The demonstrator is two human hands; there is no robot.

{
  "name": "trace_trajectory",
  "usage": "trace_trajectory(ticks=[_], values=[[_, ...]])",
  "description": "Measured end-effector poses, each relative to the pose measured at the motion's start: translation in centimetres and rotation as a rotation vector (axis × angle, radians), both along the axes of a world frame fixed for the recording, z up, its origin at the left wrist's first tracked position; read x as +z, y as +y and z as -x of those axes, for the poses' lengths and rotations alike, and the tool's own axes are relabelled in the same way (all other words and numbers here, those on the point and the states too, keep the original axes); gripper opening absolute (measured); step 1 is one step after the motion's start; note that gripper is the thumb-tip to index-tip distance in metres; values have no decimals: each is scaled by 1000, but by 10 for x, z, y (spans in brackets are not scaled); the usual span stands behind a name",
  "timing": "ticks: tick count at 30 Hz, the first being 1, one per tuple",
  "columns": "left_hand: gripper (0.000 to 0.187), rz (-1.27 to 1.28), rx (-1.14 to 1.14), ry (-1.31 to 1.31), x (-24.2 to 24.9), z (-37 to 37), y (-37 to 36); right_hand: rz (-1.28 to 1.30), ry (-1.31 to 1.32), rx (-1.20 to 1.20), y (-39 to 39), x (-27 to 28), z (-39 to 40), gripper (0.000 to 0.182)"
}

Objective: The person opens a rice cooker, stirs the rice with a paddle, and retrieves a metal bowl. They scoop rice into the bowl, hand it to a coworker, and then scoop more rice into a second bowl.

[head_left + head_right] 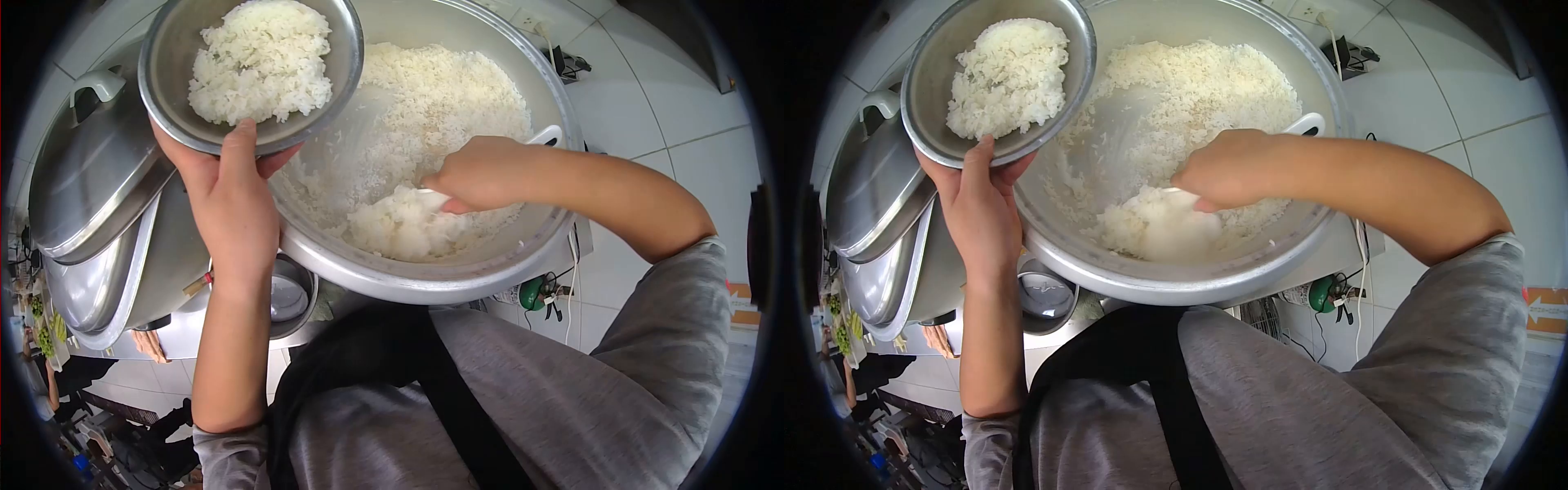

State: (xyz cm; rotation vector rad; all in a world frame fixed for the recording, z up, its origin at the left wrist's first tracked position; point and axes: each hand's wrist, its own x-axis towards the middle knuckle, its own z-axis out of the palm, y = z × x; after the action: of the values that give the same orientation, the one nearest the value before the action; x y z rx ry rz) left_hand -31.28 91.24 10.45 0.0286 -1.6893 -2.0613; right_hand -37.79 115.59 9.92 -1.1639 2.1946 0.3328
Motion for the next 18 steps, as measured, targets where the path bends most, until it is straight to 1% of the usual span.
trace_trajectory(ticks=[1,2,4,5,6,7,9,11,12,13,14,15,16,17,18], values=[[64,29,4,9,0,-2,2,60,-30,48,3,4,4,32],[68,57,10,20,0,-3,3,63,-20,53,5,8,7,32],[69,66,0,24,1,-3,2,-96,-436,-307,5,21,10,31],[70,71,-15,20,2,-3,1,-94,-419,-300,9,27,9,31],[74,61,-23,15,3,-2,1,-86,-502,-427,17,30,7,28],[74,63,-10,37,4,-2,0,-76,-582,-552,23,36,7,26],[77,138,-94,-64,6,0,-3,-81,-583,-567,30,63,9,27],[71,132,-170,-160,10,4,-2,-10,-583,-661,39,96,14,27],[73,150,-216,-201,15,5,-2,69,-487,-680,38,116,13,28],[73,152,-218,-183,19,5,-1,148,-394,-700,37,136,11,28],[73,115,-320,-246,22,6,0,154,-198,-650,33,153,9,29],[73,78,-423,-312,24,6,2,158,-186,-654,34,145,12,29],[72,23,-459,-369,26,6,6,372,155,-471,37,126,17,33],[72,21,-461,-360,25,6,8,571,492,-268,21,126,8,37],[73,-88,-521,-371,24,7,10,290,582,-496,2,127,-8,46]])
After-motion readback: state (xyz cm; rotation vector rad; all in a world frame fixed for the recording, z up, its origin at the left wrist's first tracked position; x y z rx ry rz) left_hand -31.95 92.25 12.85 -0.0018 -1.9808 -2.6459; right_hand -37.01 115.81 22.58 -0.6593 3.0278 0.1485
